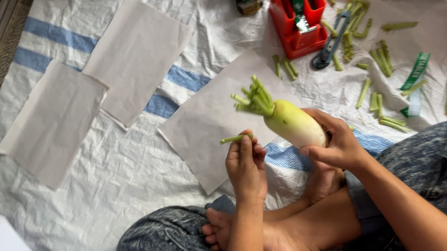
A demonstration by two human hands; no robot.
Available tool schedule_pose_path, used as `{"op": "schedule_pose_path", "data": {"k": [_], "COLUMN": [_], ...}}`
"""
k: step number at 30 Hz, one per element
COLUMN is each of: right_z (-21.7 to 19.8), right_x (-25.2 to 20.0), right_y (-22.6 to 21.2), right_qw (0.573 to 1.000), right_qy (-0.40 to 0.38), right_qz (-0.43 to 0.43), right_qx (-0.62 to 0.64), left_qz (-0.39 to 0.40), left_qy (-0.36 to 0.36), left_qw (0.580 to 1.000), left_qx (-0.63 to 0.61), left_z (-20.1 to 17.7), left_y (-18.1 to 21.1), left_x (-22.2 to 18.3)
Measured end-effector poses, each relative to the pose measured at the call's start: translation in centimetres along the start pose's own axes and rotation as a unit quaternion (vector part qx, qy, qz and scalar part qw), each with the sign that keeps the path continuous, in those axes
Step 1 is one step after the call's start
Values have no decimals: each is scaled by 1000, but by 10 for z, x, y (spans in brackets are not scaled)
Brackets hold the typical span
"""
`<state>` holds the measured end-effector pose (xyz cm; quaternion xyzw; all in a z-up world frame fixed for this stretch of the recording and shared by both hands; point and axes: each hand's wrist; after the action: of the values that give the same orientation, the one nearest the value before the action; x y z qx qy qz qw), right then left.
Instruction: A person is manually wrapping radishes in white paper and securing the wrap with green tape while sitting on the floor.
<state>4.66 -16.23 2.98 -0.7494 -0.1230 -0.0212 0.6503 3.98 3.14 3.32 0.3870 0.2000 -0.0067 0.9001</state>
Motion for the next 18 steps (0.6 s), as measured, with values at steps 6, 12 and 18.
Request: {"op": "schedule_pose_path", "data": {"k": [6,12,18], "right_z": [-53,-110,-121], "right_x": [-1,1,-6], "right_y": [9,-65,-50], "right_qw": [980,874,817], "right_qy": [146,197,120], "right_qz": [30,-39,-115], "right_qx": [134,442,552], "left_qz": [-26,-116,-82], "left_qy": [0,-250,-379], "left_qw": [972,915,868], "left_qx": [232,296,311], "left_z": [0,11,24], "left_y": [-18,-15,2], "left_x": [-2,-13,-21]}}
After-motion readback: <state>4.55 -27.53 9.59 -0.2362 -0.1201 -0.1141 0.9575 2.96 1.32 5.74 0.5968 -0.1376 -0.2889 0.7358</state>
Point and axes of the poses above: each hand's wrist, its own x-axis towards the middle knuckle, its own z-axis out of the palm, y = z × x, and after that the axes turned 2 degrees about -y, right-handed
